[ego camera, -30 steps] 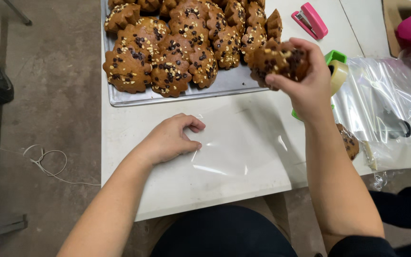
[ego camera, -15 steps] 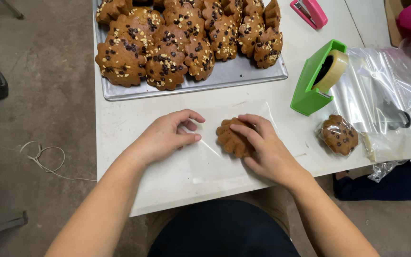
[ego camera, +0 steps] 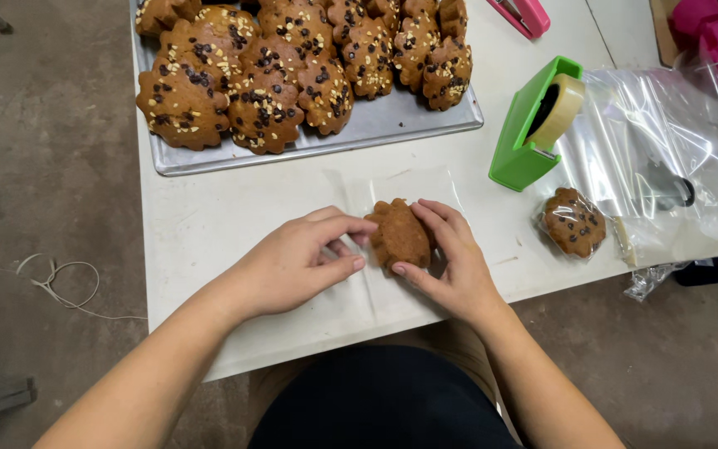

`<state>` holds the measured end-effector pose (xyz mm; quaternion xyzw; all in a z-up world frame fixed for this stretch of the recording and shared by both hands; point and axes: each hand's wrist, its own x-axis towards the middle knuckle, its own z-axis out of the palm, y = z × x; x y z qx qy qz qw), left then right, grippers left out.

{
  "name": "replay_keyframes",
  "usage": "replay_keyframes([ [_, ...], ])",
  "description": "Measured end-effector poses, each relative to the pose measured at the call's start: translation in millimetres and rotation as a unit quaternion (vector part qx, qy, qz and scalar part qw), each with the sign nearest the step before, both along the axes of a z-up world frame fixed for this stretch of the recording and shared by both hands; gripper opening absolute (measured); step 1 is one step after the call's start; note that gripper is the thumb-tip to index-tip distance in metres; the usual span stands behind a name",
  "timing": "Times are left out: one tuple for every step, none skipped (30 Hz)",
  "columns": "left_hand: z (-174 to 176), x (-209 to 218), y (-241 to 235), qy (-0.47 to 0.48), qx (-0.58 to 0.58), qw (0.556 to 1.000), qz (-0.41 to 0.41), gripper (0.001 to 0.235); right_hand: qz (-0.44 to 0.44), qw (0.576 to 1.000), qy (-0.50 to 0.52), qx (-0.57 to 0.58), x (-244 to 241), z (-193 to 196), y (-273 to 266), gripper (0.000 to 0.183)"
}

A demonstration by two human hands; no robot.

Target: The person places star-shaped cookies into clear plastic bags and seals them with tape. The process is repeated for multiple cookies, with each sealed package set aside on the table.

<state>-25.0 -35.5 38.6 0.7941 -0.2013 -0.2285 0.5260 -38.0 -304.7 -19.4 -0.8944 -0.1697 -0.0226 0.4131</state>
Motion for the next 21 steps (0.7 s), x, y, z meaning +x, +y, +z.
replay_keyframes([
  [1.3, 2.2, -3.9, -0.002, 0.0, 1.0, -0.002, 0.047, -0.002, 1.0, -0.002, 0.0, 1.0, -0.7, -0.9, 0.08],
  [2.8, 4.5, -8.2, -0.016, 0.006, 1.0, -0.017, 0.052, 0.004, 1.0, -0.01, -0.003, 2.3, -1.3, -2.1, 0.079],
  [3.7, 6.0, -13.0, -0.028, 0.013, 0.999, -0.033, 0.059, 0.009, 1.0, -0.017, -0.005, 1.3, -2.4, -3.8, 0.078],
  [4.8, 6.0, -14.4, -0.027, 0.013, 0.999, -0.038, 0.059, 0.004, 1.0, -0.016, -0.005, 0.4, -0.2, -7.6, 0.078],
  [6.1, 7.2, -16.0, -0.048, 0.027, 0.997, -0.049, 0.063, 0.006, 1.0, -0.03, 0.001, 0.0, 2.3, -11.3, 0.079],
  [7.6, 8.5, -17.6, -0.069, 0.041, 0.995, -0.06, 0.067, 0.007, 0.999, -0.043, 0.007, -0.4, 4.8, -15.2, 0.079],
  [-1.5, 10.1, -17.9, -0.07, 0.04, 0.995, -0.065, 0.067, 0.003, 0.999, -0.044, 0.006, -0.4, 9.6, -19.3, 0.079],
  [-10.6, 11.7, -18.1, -0.161, 0.086, 0.979, -0.089, 0.059, -0.022, 0.997, -0.063, 0.028, -0.5, 14.5, -23.4, 0.067],
  [-19.3, 14.5, -17.9, -0.251, 0.131, 0.953, -0.113, 0.054, -0.047, 0.994, -0.082, 0.05, 0.1, 19.3, -27.1, 0.054],
  [-24.7, 15.5, -18.2, -0.253, 0.13, 0.952, -0.118, 0.054, -0.052, 0.994, -0.084, 0.05, 0.6, 9.4, -40.9, 0.054],
  [-30.2, 15.7, -17.9, -0.318, 0.143, 0.928, -0.129, 0.047, -0.096, 0.978, -0.128, 0.135, 1.0, -0.7, -54.3, 0.053],
  [-35.8, 16.1, -17.3, -0.382, 0.155, 0.901, -0.139, 0.04, -0.138, 0.951, -0.171, 0.218, 1.4, -11.0, -67.4, 0.056],
  [-40.3, 18.6, -16.7, -0.382, 0.153, 0.9, -0.142, 0.04, -0.141, 0.95, -0.172, 0.218, -0.4, -3.3, -70.5, 0.056],
  [-44.9, 21.0, -15.8, -0.415, 0.119, 0.889, -0.152, 0.046, -0.216, 0.9, -0.25, 0.285, -2.3, 4.2, -73.4, 0.059],
  [-50.2, 21.5, -14.7, -0.445, 0.084, 0.877, -0.16, 0.055, -0.287, 0.834, -0.32, 0.346, -5.1, 11.3, -76.2, 0.064],
  [-50.4, 21.5, -14.6, -0.443, 0.083, 0.878, -0.161, 0.055, -0.289, 0.834, -0.319, 0.345, -4.7, 9.8, -81.9, 0.064],
  [-50.4, 22.1, -14.3, -0.444, 0.08, 0.877, -0.168, 0.057, -0.313, 0.867, -0.233, 0.31, -3.8, 8.4, -87.5, 0.043],
  [-50.3, 22.5, -14.1, -0.445, 0.077, 0.875, -0.175, 0.059, -0.336, 0.89, -0.144, 0.273, -2.9, 7.1, -93.2, 0.023],
  [-48.7, 23.4, -14.5, -0.444, 0.076, 0.875, -0.176, 0.059, -0.337, 0.89, -0.144, 0.272, 0.1, 8.5, -86.9, 0.023],
  [-47.1, 24.3, -14.9, -0.44, 0.072, 0.874, -0.19, 0.061, -0.266, 0.96, -0.049, 0.072, 3.0, 10.0, -80.7, 0.026],
  [-45.1, 26.1, -15.4, -0.438, 0.068, 0.873, -0.204, 0.064, -0.178, 0.974, 0.047, -0.131, 7.2, 11.9, -74.6, 0.036],
])
